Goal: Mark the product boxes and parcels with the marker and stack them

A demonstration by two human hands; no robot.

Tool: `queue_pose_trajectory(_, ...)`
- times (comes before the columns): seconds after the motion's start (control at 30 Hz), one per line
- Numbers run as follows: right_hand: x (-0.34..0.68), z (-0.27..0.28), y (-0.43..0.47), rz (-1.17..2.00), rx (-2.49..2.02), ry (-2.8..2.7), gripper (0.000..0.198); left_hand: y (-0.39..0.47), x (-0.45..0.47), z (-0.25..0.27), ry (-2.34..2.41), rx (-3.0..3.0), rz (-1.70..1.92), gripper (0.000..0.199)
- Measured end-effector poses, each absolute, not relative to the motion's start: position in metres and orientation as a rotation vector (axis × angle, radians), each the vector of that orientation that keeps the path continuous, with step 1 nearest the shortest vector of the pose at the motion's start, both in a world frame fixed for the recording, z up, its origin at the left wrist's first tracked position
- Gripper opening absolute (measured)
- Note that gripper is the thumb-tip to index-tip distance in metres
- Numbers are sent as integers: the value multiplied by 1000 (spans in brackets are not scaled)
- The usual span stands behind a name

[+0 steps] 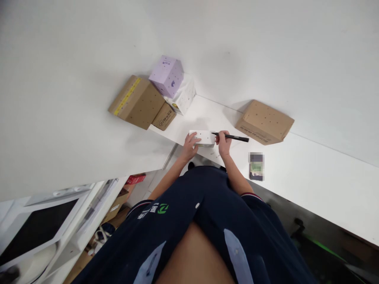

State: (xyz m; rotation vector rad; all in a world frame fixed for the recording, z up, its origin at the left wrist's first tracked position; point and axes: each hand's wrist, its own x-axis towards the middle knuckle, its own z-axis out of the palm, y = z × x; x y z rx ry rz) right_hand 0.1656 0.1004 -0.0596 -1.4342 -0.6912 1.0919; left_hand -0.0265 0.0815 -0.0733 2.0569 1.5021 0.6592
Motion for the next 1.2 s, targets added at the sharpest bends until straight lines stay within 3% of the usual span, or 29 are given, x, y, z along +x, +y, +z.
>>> queue_pose_trajectory(0.1, 200, -75, 97, 1101, -1672, -649, 29, 81, -26, -74, 1509, 2044, 653, 35)
queue_pose_trajectory(0.27, 244, -107, 92, 1349, -2310, -1063, 25, 82, -26, -74, 1518, 2067, 653, 38)
queue_pose_trajectory(0.6, 245, -134, 90, 1132, -2488, -1233, 27, 80, -30, -78, 1509, 2104, 664, 41)
queue_pose_trajectory(0.7, 264, -131, 66, 972, -2524, -1188, 43, 80, -30, -79, 1516, 2090, 655, 40)
queue_pose_trajectory(0.87, 317, -121, 0, 477, -2774, -1026, 85, 79, -30, -82, 1497, 2084, 702, 37)
queue_pose_trajectory(0.97, 338, -121, -32, 553, -2942, -793, 108, 79, -31, -84, 1496, 2111, 743, 35)
queue_pose_trajectory(1.03, 343, -125, -45, 696, -2983, -671, 110, 80, -31, -85, 1494, 2126, 747, 34)
queue_pose_trajectory(1.2, 338, -133, -50, 718, -3003, -729, 90, 80, -30, -84, 1514, 2144, 706, 33)
